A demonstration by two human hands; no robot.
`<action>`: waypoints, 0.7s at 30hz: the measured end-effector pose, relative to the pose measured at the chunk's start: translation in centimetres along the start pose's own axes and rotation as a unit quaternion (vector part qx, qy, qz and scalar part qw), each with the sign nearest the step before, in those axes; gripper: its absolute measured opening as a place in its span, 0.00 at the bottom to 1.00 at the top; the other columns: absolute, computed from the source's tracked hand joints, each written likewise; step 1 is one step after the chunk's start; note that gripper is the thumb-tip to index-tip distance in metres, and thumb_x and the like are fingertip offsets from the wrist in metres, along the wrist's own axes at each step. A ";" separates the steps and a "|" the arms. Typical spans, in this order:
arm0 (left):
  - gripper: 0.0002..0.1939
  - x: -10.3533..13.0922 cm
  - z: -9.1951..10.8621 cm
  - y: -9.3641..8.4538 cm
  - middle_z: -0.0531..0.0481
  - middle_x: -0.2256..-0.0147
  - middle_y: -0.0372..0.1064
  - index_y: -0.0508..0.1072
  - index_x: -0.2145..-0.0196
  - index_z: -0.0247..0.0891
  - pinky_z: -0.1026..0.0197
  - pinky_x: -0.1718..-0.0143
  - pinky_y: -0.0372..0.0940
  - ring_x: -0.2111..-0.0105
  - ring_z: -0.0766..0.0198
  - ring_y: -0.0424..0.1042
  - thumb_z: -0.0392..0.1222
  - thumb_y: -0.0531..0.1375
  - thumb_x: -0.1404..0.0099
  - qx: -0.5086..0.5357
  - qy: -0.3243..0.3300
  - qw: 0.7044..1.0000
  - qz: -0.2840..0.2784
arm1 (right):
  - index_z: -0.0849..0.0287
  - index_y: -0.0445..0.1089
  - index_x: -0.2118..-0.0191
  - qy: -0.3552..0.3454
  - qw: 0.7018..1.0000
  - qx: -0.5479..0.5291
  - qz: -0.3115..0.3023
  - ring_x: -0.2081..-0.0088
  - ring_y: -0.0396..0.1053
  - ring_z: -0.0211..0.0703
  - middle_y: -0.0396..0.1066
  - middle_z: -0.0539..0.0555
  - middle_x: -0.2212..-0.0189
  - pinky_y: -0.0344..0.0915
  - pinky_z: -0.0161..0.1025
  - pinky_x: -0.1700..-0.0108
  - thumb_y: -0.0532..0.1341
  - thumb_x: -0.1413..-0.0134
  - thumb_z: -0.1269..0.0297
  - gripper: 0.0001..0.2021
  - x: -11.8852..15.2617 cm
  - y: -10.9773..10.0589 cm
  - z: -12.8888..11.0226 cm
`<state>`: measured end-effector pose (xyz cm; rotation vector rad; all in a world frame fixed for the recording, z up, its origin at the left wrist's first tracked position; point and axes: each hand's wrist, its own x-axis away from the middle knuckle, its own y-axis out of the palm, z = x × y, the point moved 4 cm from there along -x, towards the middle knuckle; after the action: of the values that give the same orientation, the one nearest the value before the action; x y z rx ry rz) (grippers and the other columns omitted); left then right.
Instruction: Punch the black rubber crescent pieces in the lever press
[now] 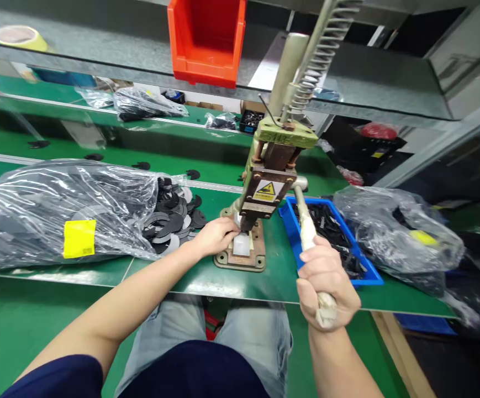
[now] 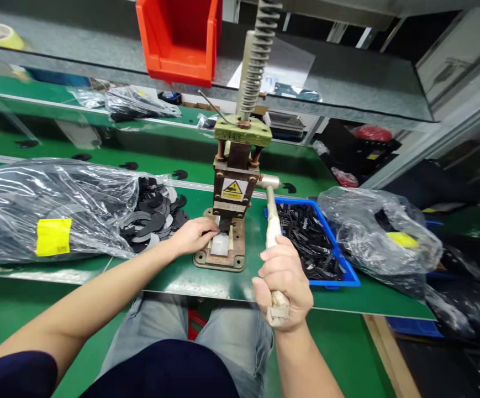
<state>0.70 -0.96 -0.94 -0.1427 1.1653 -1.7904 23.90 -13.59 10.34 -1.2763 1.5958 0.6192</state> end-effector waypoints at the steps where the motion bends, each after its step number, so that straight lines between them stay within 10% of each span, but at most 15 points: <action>1: 0.12 0.0 -0.3 -0.6 0.43 0.53 0.81 0.81 0.54 0.38 0.53 0.43 0.70 0.49 0.55 0.78 0.38 0.57 0.25 -0.011 -0.006 1.000 -0.013 | 0.50 0.68 0.75 0.004 1.000 0.005 0.005 0.65 0.73 0.46 0.71 0.46 0.76 0.70 0.64 0.40 0.66 0.51 0.71 0.09 0.4 0.0 0.3; 9: 0.21 0.3 -7.7 -7.8 0.39 0.49 0.80 0.80 0.46 0.39 0.48 0.43 0.65 0.47 0.45 0.73 0.36 0.61 0.36 -0.242 -0.079 0.951 -0.177 | 0.52 0.67 0.76 -0.001 0.999 -0.006 0.036 0.67 0.73 0.46 0.70 0.45 0.78 0.71 0.67 0.42 0.67 0.49 0.68 0.09 0.4 0.4 0.6; 21: 0.23 -2.8 -9.9 -6.5 0.41 0.59 0.80 0.78 0.51 0.41 0.45 0.44 0.60 0.48 0.43 0.72 0.34 0.66 0.46 -0.270 -0.086 0.909 -0.305 | 0.52 0.68 0.75 -0.013 0.999 -0.012 0.045 0.66 0.74 0.45 0.70 0.46 0.77 0.71 0.64 0.42 0.66 0.49 0.69 0.09 0.6 0.5 0.9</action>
<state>-7.42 8.05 -0.27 -1.0725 1.5702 -1.8620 23.77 -12.99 9.38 -1.2141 1.6352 0.7103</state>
